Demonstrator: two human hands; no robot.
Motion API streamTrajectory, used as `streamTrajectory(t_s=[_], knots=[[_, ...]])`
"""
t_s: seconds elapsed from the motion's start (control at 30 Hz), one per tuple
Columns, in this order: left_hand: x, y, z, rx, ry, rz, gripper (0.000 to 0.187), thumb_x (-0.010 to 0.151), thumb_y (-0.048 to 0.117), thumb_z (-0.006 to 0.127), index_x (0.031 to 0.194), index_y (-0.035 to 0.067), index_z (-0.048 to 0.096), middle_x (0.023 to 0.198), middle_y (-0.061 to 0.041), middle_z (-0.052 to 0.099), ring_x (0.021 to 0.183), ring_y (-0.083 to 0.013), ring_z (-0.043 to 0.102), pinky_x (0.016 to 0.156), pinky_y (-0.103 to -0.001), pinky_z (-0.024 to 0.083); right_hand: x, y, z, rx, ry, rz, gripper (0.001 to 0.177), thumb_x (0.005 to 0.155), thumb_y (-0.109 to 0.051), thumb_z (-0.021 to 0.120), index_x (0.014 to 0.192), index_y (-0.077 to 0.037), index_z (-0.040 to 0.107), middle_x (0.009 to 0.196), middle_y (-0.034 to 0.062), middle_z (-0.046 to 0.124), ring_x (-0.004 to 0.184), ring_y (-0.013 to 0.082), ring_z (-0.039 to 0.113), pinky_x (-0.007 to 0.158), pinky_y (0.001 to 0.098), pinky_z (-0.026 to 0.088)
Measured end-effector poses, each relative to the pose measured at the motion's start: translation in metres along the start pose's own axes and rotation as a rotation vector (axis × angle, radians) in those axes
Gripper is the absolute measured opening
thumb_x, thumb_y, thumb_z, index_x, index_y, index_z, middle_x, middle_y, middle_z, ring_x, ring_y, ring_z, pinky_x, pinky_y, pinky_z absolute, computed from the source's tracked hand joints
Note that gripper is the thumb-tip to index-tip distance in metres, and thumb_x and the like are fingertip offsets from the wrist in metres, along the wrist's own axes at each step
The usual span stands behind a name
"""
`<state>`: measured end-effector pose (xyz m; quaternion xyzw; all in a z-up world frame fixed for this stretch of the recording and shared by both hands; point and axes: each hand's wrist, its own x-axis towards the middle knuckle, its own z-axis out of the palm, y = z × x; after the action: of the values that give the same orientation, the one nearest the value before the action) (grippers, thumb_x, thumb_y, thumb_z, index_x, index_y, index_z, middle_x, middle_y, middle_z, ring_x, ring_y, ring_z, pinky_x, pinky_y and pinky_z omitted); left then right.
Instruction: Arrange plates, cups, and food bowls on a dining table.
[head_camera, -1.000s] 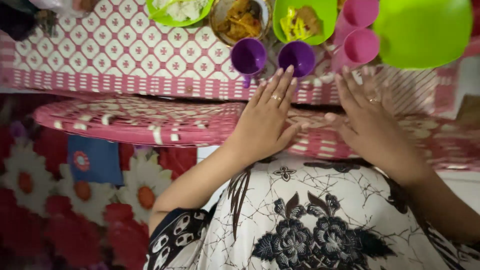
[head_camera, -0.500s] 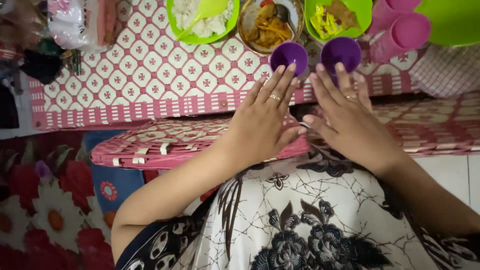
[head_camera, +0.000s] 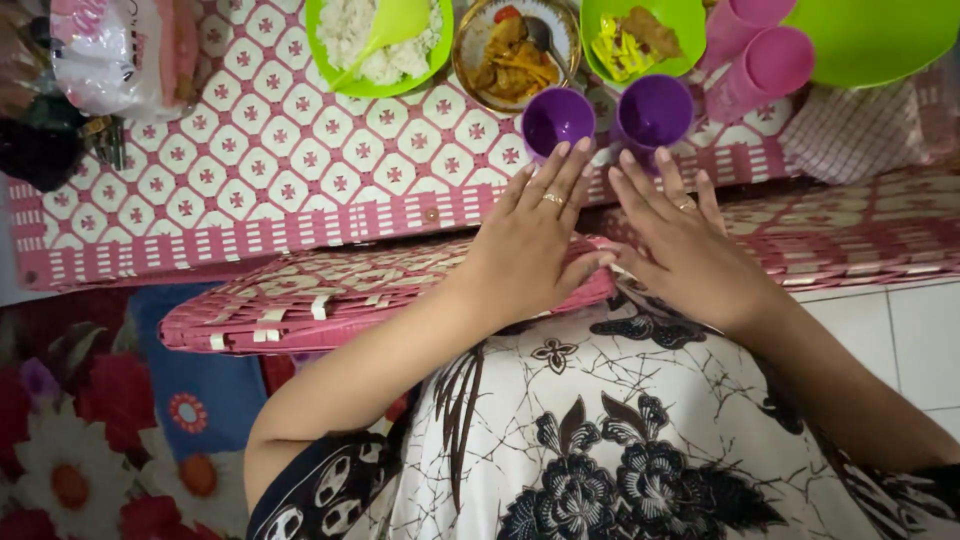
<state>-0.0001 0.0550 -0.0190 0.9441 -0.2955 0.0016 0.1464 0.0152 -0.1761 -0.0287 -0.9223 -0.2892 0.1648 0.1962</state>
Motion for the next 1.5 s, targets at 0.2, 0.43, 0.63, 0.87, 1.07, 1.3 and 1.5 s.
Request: streamTrajectory(t_s=[0.2,0.43,0.63,0.87,1.07,1.3,1.5], knots=[[0.031,0.001,0.004,0.061,0.014,-0.022,0.087,0.103,0.059,0.044,0.154,-0.011,0.034,0.167,-0.025,0.023,0.156,-0.0363,0.023,0.126,-0.05,0.02,0.01,0.029,-0.03,-0.01,0.023,0.021,0.082,0.098,-0.051,0.046,0.162,-0.01,0.015,0.172,0.0114,0.008,0.158,0.0345,-0.005,0.119,0.0624,-0.003],[0.095,-0.04,0.053,0.148,-0.075,-0.119,0.091,0.1,0.06,0.048,0.156,-0.009,0.028,0.167,-0.026,0.016,0.155,-0.0375,0.018,0.123,-0.051,0.021,0.063,0.104,-0.036,-0.202,0.036,0.011,0.088,0.097,-0.053,0.052,0.164,-0.008,0.017,0.173,0.0141,0.009,0.158,0.0368,-0.002,0.12,0.0674,0.003],[0.134,-0.068,0.101,0.021,-0.038,-0.21,0.105,0.095,0.062,0.06,0.159,-0.008,0.017,0.169,-0.027,0.006,0.158,-0.0407,0.012,0.125,-0.054,0.021,0.114,0.143,-0.012,-0.256,0.018,-0.084,0.099,0.092,-0.055,0.058,0.164,-0.007,0.01,0.173,0.0154,0.003,0.159,0.0345,-0.001,0.122,0.0652,0.005],[0.126,-0.088,0.148,-0.023,-0.134,-0.338,0.119,0.087,0.066,0.067,0.161,-0.001,0.002,0.168,-0.027,-0.003,0.157,-0.0461,0.004,0.123,-0.06,0.014,0.139,0.169,0.041,-0.252,-0.087,-0.092,0.106,0.085,-0.061,0.065,0.164,-0.014,0.012,0.172,0.0132,-0.001,0.157,0.0407,-0.005,0.121,0.0659,0.006],[0.113,-0.094,0.145,-0.059,-0.198,-0.328,0.126,0.08,0.067,0.076,0.161,0.003,0.004,0.167,-0.029,-0.003,0.156,-0.049,0.003,0.124,-0.061,0.015,0.135,0.181,0.054,-0.278,-0.117,-0.111,0.108,0.079,-0.055,0.074,0.166,-0.025,0.018,0.174,0.0131,-0.001,0.157,0.0454,-0.003,0.119,0.0699,0.008],[0.11,-0.1,0.155,-0.019,-0.218,-0.32,0.128,0.076,0.062,0.081,0.162,0.003,0.007,0.167,-0.029,0.0,0.156,-0.0476,0.005,0.123,-0.062,0.016,0.133,0.178,0.053,-0.281,-0.116,-0.087,0.108,0.08,-0.047,0.079,0.167,-0.028,0.017,0.174,0.015,-0.003,0.158,0.0457,0.0,0.121,0.0691,0.009],[0.115,-0.099,0.153,0.033,-0.181,-0.295,0.121,0.072,0.053,0.087,0.158,0.004,0.017,0.16,-0.032,0.022,0.152,-0.0485,0.015,0.121,-0.062,0.019,0.131,0.177,0.047,-0.242,-0.084,-0.083,0.113,0.077,-0.041,0.082,0.167,-0.02,0.016,0.169,0.0307,-0.004,0.158,0.0495,0.003,0.121,0.068,0.015]])
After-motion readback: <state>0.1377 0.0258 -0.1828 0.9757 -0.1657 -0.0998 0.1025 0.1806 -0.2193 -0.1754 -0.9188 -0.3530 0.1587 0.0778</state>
